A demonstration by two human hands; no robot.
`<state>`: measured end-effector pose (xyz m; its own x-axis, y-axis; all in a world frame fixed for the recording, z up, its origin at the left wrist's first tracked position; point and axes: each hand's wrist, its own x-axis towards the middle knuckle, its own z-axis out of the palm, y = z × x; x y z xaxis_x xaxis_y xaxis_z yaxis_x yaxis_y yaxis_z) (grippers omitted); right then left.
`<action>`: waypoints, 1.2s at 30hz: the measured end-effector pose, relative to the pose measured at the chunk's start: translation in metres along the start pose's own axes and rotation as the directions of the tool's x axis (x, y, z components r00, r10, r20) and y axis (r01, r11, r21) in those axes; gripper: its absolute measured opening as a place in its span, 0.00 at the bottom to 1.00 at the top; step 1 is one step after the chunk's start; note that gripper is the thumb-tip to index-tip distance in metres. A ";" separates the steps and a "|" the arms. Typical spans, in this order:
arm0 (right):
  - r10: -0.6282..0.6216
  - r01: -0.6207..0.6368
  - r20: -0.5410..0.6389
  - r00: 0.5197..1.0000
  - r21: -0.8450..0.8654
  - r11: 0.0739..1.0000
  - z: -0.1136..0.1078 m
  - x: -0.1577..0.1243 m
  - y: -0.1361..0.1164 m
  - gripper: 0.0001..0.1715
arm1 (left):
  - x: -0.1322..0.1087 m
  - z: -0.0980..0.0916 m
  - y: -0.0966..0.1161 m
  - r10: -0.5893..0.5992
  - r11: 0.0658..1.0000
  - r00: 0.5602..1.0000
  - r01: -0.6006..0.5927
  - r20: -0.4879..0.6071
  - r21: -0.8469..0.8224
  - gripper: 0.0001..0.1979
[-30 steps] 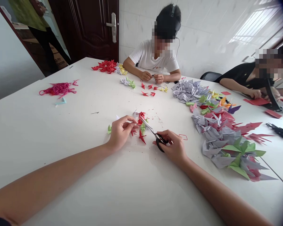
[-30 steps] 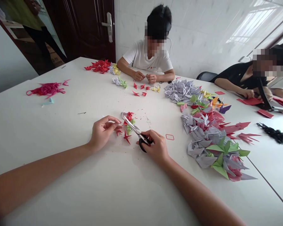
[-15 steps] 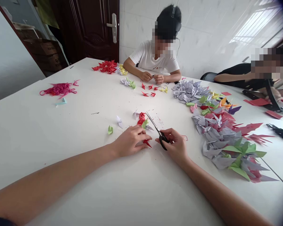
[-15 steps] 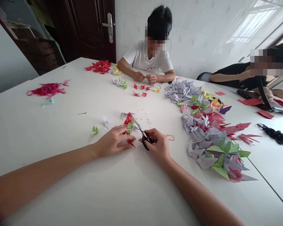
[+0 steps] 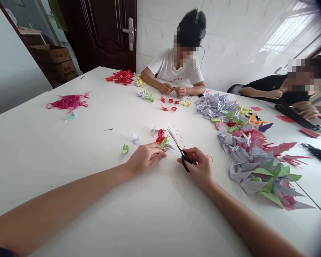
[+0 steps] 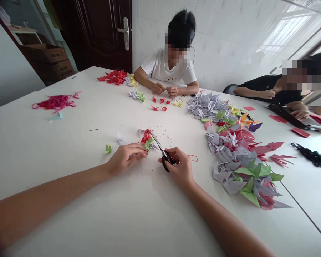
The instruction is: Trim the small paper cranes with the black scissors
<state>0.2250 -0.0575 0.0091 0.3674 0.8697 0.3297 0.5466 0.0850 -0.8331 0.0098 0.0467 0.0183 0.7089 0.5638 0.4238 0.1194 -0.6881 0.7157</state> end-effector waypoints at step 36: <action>-0.092 0.110 0.145 0.985 -0.121 0.987 0.002 -0.001 0.002 0.12 | 0.014 -0.008 -0.005 -0.470 0.780 0.849 0.271 -0.242 -0.564 0.10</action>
<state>0.2246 -0.0577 0.0059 0.2025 0.9195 0.3371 0.6707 0.1206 -0.7318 0.0136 0.0614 0.0245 0.3769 0.9127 0.1576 -0.1072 -0.1260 0.9862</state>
